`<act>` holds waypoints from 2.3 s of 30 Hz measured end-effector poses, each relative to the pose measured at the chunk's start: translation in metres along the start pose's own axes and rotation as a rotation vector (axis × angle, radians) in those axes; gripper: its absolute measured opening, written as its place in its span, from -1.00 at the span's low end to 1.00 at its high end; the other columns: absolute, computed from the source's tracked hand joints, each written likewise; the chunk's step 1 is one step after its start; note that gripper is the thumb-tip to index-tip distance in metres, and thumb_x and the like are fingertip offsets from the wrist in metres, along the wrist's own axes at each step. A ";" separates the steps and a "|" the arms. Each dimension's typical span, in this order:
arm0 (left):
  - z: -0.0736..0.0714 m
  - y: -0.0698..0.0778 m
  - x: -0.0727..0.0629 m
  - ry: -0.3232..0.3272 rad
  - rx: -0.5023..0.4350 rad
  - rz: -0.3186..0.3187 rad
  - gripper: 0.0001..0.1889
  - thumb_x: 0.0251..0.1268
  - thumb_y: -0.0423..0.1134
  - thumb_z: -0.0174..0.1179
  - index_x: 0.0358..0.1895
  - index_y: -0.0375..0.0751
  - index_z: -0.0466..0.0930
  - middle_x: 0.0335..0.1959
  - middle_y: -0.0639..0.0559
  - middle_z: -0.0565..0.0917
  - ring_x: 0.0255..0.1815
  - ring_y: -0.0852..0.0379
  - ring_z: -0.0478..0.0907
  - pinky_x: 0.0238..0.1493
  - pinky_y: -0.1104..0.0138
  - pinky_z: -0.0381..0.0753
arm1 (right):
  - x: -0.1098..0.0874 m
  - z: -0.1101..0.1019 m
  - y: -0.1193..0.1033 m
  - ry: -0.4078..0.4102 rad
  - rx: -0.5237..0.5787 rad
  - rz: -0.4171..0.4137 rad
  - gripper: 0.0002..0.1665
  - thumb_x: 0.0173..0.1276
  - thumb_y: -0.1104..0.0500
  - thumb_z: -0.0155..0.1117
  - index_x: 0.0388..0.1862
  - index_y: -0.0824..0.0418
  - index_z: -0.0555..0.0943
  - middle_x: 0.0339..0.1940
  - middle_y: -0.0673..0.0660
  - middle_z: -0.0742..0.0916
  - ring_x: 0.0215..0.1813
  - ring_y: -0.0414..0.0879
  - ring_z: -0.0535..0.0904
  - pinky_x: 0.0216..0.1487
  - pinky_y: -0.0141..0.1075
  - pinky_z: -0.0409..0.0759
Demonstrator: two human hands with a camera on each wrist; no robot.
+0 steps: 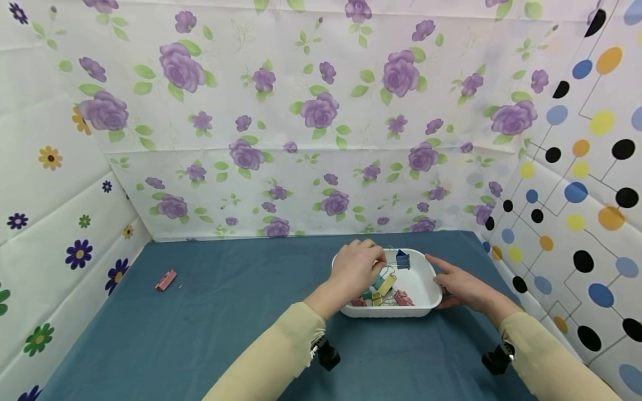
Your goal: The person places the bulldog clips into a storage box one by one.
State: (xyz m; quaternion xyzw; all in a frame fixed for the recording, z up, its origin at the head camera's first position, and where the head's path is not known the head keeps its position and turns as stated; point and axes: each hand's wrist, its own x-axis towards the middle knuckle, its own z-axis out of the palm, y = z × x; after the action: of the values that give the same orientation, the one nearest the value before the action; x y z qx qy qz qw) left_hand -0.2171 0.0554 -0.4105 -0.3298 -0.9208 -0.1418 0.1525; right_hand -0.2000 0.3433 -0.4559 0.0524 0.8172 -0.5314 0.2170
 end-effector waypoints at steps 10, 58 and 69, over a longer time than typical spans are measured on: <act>0.005 0.007 0.001 -0.100 -0.002 -0.046 -0.75 0.49 0.10 0.23 0.10 0.27 0.72 0.05 0.23 0.67 -0.02 0.15 0.58 -0.10 0.26 0.61 | -0.001 0.000 0.001 -0.009 0.020 -0.011 -0.12 0.60 0.25 -0.08 0.74 -0.01 -0.19 0.26 0.48 0.42 -0.16 0.18 0.62 -0.19 0.04 0.73; -0.063 -0.080 -0.054 0.170 -0.155 -0.179 -0.61 0.41 0.01 0.34 0.26 0.13 0.67 0.02 0.14 0.70 0.07 0.02 0.60 0.04 0.02 0.57 | -0.004 0.002 -0.003 -0.005 0.011 -0.025 -0.13 0.60 0.27 -0.09 0.74 0.02 -0.20 0.23 0.49 0.46 -0.16 0.18 0.64 -0.15 0.08 0.72; -0.084 -0.119 -0.083 0.202 -0.097 -0.244 -0.61 0.42 -0.01 0.35 0.25 0.06 0.68 -0.03 0.05 0.71 -0.01 -0.04 0.61 -0.03 -0.01 0.58 | -0.003 0.002 -0.002 -0.007 0.010 -0.022 -0.13 0.60 0.27 -0.10 0.74 0.02 -0.21 0.23 0.49 0.45 -0.16 0.18 0.65 -0.16 0.08 0.72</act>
State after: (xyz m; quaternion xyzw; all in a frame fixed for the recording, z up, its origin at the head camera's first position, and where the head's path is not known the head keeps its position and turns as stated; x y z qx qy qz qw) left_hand -0.2179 -0.1105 -0.3838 -0.2063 -0.9261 -0.2359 0.2101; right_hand -0.1974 0.3414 -0.4536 0.0425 0.8144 -0.5378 0.2139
